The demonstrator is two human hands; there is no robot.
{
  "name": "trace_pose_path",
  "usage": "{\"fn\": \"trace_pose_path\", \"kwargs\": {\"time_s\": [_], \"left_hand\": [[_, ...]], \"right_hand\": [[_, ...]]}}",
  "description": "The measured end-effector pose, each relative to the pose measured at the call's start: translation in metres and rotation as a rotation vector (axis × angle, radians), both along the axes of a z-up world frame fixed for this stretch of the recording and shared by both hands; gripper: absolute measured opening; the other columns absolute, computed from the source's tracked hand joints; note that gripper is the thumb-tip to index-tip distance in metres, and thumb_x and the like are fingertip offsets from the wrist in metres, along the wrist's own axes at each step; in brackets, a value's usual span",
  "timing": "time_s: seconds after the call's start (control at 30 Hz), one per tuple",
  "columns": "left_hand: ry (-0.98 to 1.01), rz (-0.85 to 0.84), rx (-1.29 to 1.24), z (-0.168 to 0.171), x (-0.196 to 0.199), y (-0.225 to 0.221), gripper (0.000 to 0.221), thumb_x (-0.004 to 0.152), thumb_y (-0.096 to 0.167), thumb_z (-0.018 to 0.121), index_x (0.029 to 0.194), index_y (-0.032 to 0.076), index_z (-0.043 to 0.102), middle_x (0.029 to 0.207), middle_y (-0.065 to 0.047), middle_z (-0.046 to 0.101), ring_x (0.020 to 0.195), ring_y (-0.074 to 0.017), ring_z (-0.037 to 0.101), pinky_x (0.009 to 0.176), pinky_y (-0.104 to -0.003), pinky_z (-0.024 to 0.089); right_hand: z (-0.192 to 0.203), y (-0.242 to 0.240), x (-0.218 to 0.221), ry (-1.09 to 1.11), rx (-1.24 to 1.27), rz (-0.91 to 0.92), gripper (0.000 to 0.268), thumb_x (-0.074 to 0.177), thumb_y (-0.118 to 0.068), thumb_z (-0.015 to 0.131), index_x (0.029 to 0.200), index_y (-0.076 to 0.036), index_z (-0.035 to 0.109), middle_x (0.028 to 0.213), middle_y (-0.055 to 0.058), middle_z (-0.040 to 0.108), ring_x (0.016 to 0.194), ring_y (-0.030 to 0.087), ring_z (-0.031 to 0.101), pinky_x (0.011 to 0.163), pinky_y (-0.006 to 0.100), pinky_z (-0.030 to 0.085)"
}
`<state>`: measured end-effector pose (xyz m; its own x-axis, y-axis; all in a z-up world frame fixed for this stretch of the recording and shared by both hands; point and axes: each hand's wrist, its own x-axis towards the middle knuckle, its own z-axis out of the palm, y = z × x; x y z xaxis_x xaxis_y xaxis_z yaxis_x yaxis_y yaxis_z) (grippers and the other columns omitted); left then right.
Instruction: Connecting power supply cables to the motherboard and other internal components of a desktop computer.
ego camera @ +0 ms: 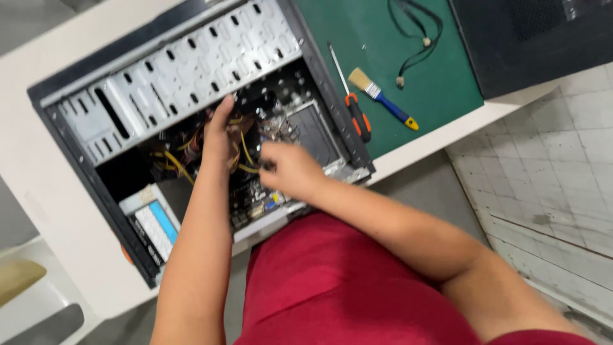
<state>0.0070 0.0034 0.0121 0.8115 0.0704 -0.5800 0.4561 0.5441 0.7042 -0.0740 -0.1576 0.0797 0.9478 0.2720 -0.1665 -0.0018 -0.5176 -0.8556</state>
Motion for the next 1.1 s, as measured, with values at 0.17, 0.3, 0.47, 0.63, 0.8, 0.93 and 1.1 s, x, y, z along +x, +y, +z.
{"fn": "trace_pose_path", "kwargs": {"time_s": [0.17, 0.3, 0.47, 0.63, 0.8, 0.93, 1.1], "left_hand": [[0.015, 0.050, -0.002, -0.022, 0.003, 0.003, 0.065, 0.079, 0.036, 0.091, 0.124, -0.003, 0.064, 0.123, -0.023, 0.068, 0.114, -0.0444, 0.071, 0.110, -0.061, 0.050], [-0.022, -0.018, 0.000, -0.046, 0.005, 0.018, 0.062, 0.083, 0.043, 0.083, 0.126, 0.002, 0.064, 0.124, -0.016, 0.071, 0.115, -0.0377, 0.072, 0.113, -0.060, 0.047], [-0.043, -0.048, 0.008, -0.070, 0.003, 0.034, 0.064, 0.084, 0.048, 0.080, 0.127, 0.003, 0.064, 0.126, -0.015, 0.070, 0.117, -0.0380, 0.070, 0.117, -0.061, 0.044], [-0.064, -0.060, 0.032, -0.082, -0.003, 0.050, 0.058, 0.087, 0.050, 0.074, 0.125, 0.007, 0.065, 0.124, -0.013, 0.071, 0.120, -0.0366, 0.069, 0.118, -0.064, 0.040], [0.047, -0.048, 0.150, -0.059, -0.004, 0.039, 0.039, 0.084, 0.056, 0.072, 0.088, 0.017, 0.070, 0.092, 0.002, 0.075, 0.097, -0.0198, 0.077, 0.103, -0.044, 0.058], [0.040, -0.038, 0.114, -0.054, -0.008, 0.036, 0.044, 0.082, 0.056, 0.073, 0.086, 0.012, 0.069, 0.095, -0.008, 0.077, 0.104, -0.0306, 0.077, 0.105, -0.049, 0.058], [-0.075, 0.017, 0.033, -0.050, -0.007, 0.030, 0.042, 0.085, 0.047, 0.074, 0.076, 0.006, 0.071, 0.086, -0.014, 0.076, 0.096, -0.0372, 0.078, 0.107, -0.055, 0.058]], "right_hand": [[-0.027, -0.002, -0.009, -0.123, 0.026, 0.192, 0.027, 0.092, -0.019, 0.064, 0.116, -0.006, 0.066, 0.096, 0.018, 0.071, 0.095, 0.037, 0.071, 0.080, 0.045, 0.059], [-0.021, -0.006, -0.005, -0.166, 0.133, 0.276, 0.032, 0.094, -0.014, 0.064, 0.125, -0.004, 0.064, 0.099, 0.017, 0.068, 0.095, 0.036, 0.070, 0.082, 0.042, 0.059], [-0.032, -0.001, -0.011, -0.359, 0.168, 0.276, 0.027, 0.091, -0.021, 0.068, 0.113, -0.006, 0.064, 0.097, 0.016, 0.066, 0.097, 0.038, 0.069, 0.084, 0.045, 0.058], [-0.021, -0.002, -0.013, -0.366, 0.240, 0.292, 0.023, 0.094, -0.024, 0.066, 0.109, -0.008, 0.062, 0.093, 0.014, 0.065, 0.094, 0.037, 0.069, 0.083, 0.045, 0.058], [-0.013, -0.002, -0.016, -0.427, 0.256, 0.303, 0.021, 0.097, -0.026, 0.063, 0.106, -0.007, 0.062, 0.095, 0.012, 0.065, 0.095, 0.033, 0.070, 0.084, 0.041, 0.058], [-0.018, -0.001, -0.018, -0.432, 0.274, 0.347, 0.019, 0.098, -0.027, 0.061, 0.105, -0.009, 0.061, 0.094, 0.010, 0.065, 0.092, 0.031, 0.070, 0.082, 0.039, 0.058], [-0.016, -0.006, -0.018, -0.461, 0.298, 0.349, 0.017, 0.100, -0.025, 0.058, 0.102, -0.009, 0.060, 0.093, 0.009, 0.065, 0.089, 0.030, 0.070, 0.081, 0.037, 0.058]]}}
